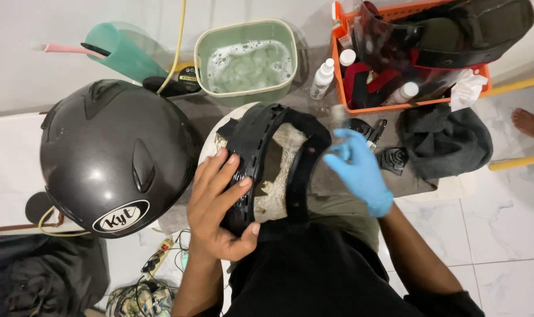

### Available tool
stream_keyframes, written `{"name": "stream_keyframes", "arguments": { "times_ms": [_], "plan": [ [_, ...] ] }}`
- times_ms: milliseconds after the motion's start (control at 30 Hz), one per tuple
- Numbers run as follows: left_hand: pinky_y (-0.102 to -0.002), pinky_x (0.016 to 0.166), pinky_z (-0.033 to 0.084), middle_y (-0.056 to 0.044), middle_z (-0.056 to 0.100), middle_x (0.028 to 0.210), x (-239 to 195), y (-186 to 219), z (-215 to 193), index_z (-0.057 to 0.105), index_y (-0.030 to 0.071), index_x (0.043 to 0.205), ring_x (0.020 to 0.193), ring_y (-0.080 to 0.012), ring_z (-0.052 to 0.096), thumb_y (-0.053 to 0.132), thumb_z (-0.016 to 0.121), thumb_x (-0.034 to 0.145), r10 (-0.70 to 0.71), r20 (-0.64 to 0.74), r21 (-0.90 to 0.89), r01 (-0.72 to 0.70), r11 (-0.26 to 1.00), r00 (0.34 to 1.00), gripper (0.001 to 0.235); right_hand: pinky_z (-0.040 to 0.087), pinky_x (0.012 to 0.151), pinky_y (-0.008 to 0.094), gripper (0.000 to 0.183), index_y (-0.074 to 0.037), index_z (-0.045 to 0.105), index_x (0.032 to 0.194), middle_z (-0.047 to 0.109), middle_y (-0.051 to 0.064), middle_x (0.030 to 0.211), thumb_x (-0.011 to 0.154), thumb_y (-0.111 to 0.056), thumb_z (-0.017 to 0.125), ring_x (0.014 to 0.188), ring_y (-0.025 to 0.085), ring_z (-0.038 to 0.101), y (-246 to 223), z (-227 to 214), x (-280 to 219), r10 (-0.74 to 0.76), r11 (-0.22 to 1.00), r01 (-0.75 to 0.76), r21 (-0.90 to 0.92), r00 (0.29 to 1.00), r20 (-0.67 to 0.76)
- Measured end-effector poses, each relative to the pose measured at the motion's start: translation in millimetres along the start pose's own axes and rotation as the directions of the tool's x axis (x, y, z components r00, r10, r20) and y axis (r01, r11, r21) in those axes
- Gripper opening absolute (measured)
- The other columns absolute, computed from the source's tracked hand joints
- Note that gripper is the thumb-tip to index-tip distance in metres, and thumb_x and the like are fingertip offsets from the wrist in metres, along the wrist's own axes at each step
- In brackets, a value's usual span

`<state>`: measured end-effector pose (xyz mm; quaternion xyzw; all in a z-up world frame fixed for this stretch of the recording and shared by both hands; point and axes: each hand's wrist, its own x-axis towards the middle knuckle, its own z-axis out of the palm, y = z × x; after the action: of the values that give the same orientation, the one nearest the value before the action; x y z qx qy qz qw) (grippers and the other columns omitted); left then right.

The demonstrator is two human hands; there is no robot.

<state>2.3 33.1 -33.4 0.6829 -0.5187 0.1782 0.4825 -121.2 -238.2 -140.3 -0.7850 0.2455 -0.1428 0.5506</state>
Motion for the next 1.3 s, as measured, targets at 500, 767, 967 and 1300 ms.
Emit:
{"name": "stream_keyframes", "arguments": {
  "times_ms": [500, 767, 967, 1300],
  "plan": [
    [-0.046, 0.09, 0.061, -0.017, 0.06, 0.136, -75, 14, 17, 0.048, 0.019, 0.148, 0.106, -0.0325, 0.07, 0.045, 0.059, 0.097, 0.11, -0.417, 0.01, -0.117, 0.993, 0.902, 0.058, 0.052, 0.08, 0.036, 0.051, -0.008, 0.031, 0.077, 0.073, 0.016, 0.125, 0.091, -0.006, 0.08, 0.092, 0.019, 0.067, -9, 34, 99, -0.622, 0.781, 0.606, -0.151, 0.778, -0.089],
    [-0.059, 0.124, 0.044, -0.018, 0.05, 0.153, -19, 25, -7, 0.047, 0.009, 0.147, 0.149, -0.0451, 0.046, 0.053, 0.058, 0.096, -0.147, -0.073, 0.044, 0.151, 0.988, 0.986, 0.068, 0.056, 0.073, 0.033, 0.046, -0.01, 0.035, 0.072, 0.072, 0.027, 0.117, 0.096, -0.015, 0.073, 0.118, 0.037, 0.071, -51, 34, 102, -0.786, 0.616, 0.786, -0.059, 0.618, 0.027],
    [-0.063, 0.124, 0.035, -0.019, 0.058, 0.148, -2, 37, -6, 0.055, 0.005, 0.141, 0.145, -0.0414, 0.052, 0.056, 0.05, 0.096, -0.258, 0.093, 0.085, 0.251, 0.964, 0.962, 0.069, 0.048, 0.08, 0.036, 0.018, -0.007, 0.049, 0.105, 0.065, 0.006, 0.096, 0.096, -0.014, 0.062, 0.081, 0.017, 0.058, -93, 0, 114, -0.518, 0.835, 0.533, -0.132, 0.845, 0.132],
    [-0.06, 0.12, 0.036, -0.02, 0.062, 0.142, 4, 33, -9, 0.061, 0.003, 0.135, 0.141, -0.0424, 0.055, 0.054, 0.051, 0.094, -0.244, 0.059, 0.057, 0.241, 0.969, 0.968, 0.066, 0.058, 0.064, 0.045, 0.027, -0.02, 0.071, 0.107, 0.077, 0.006, 0.094, 0.106, -0.023, 0.044, 0.088, 0.032, 0.075, -109, 84, 252, 0.061, 0.102, 0.5, -0.86, 0.86, 0.507]
  ]
}}
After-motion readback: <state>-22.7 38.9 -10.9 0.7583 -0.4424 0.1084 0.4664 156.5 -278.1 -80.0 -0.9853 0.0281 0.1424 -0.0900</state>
